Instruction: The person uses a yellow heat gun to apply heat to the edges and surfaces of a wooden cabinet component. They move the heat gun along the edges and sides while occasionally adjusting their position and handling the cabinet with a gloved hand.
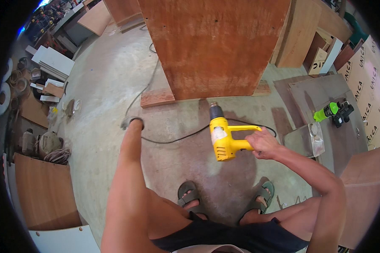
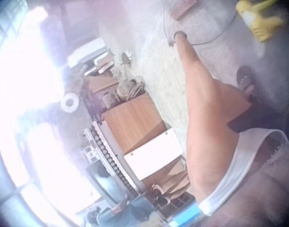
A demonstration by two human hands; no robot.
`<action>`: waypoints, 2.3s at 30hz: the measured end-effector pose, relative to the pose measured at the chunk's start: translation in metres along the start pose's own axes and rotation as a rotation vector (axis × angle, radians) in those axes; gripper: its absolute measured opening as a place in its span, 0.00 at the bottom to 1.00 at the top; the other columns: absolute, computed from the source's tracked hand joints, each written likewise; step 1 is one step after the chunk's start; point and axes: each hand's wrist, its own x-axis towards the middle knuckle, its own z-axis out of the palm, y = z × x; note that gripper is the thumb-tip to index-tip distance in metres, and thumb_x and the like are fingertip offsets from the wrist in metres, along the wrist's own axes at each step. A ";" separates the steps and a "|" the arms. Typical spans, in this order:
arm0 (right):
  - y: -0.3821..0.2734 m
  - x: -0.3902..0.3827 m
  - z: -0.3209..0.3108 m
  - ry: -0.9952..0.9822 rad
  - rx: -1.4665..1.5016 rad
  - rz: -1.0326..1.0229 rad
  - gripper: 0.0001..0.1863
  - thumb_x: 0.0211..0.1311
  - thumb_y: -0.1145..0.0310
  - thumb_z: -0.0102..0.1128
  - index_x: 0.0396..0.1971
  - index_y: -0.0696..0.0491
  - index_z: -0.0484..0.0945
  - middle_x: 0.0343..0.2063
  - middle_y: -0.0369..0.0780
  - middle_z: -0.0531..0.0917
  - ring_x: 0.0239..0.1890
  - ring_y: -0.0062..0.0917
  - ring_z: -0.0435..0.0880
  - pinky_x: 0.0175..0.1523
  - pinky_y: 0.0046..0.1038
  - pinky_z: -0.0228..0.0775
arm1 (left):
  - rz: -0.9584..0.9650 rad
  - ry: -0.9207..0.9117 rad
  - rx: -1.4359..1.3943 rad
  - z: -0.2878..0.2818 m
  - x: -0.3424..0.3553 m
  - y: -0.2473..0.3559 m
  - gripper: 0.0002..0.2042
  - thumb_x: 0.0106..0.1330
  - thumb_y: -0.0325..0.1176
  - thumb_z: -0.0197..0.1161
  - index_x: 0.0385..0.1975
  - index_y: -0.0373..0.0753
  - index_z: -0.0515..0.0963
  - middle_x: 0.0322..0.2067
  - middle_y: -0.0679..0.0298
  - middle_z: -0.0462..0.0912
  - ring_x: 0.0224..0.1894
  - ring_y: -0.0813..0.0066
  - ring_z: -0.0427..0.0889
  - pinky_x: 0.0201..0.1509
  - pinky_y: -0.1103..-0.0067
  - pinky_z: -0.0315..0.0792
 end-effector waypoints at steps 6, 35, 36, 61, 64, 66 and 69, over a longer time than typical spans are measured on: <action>-0.024 0.067 0.007 -0.026 0.013 -0.173 0.17 0.43 0.69 0.66 0.36 0.52 0.73 0.27 0.40 0.81 0.36 0.36 0.81 0.43 0.40 0.63 | -0.197 -0.209 -0.056 0.091 -0.065 -0.071 0.19 0.61 0.38 0.62 0.52 0.43 0.81 0.54 0.59 0.81 0.54 0.61 0.80 0.55 0.64 0.75; 0.017 0.061 0.025 -0.135 -0.142 0.042 0.10 0.47 0.70 0.62 0.32 0.53 0.76 0.27 0.39 0.82 0.36 0.34 0.83 0.46 0.39 0.65 | -0.083 -0.057 -0.809 -0.033 -0.129 -0.001 0.23 0.62 0.38 0.60 0.53 0.28 0.75 0.44 0.56 0.84 0.37 0.64 0.87 0.41 0.68 0.78; 0.022 0.056 0.028 -0.115 -0.148 0.039 0.10 0.47 0.70 0.62 0.32 0.53 0.75 0.27 0.39 0.82 0.36 0.34 0.82 0.45 0.39 0.65 | -0.080 -0.060 -0.811 -0.031 -0.127 -0.002 0.23 0.62 0.38 0.60 0.53 0.28 0.75 0.44 0.56 0.84 0.37 0.64 0.87 0.40 0.68 0.78; 0.080 -0.043 0.035 -0.133 -0.166 0.304 0.13 0.50 0.70 0.61 0.37 0.54 0.75 0.29 0.40 0.83 0.39 0.33 0.83 0.47 0.40 0.65 | -0.112 -0.203 -0.922 -0.025 -0.082 0.003 0.25 0.66 0.43 0.58 0.61 0.40 0.71 0.60 0.58 0.75 0.54 0.60 0.81 0.51 0.64 0.77; 0.082 -0.047 0.039 -0.103 -0.198 0.279 0.13 0.49 0.69 0.61 0.37 0.54 0.75 0.29 0.40 0.83 0.39 0.33 0.83 0.46 0.39 0.65 | -0.102 -0.203 -0.898 -0.029 -0.087 0.007 0.25 0.66 0.43 0.58 0.61 0.40 0.71 0.60 0.57 0.74 0.55 0.59 0.80 0.52 0.63 0.77; 0.081 -0.041 0.038 -0.083 -0.214 0.261 0.13 0.49 0.69 0.62 0.36 0.54 0.75 0.29 0.40 0.82 0.39 0.33 0.83 0.45 0.39 0.64 | -0.114 -0.201 -0.899 -0.023 -0.089 0.001 0.25 0.66 0.43 0.58 0.61 0.40 0.71 0.61 0.57 0.74 0.55 0.59 0.80 0.53 0.63 0.77; 0.080 -0.034 0.037 -0.097 -0.218 0.263 0.12 0.49 0.69 0.62 0.36 0.53 0.75 0.28 0.40 0.82 0.39 0.33 0.83 0.46 0.38 0.64 | -0.115 -0.202 -0.900 -0.016 -0.087 -0.004 0.25 0.66 0.44 0.58 0.61 0.40 0.71 0.61 0.57 0.74 0.55 0.59 0.81 0.52 0.63 0.77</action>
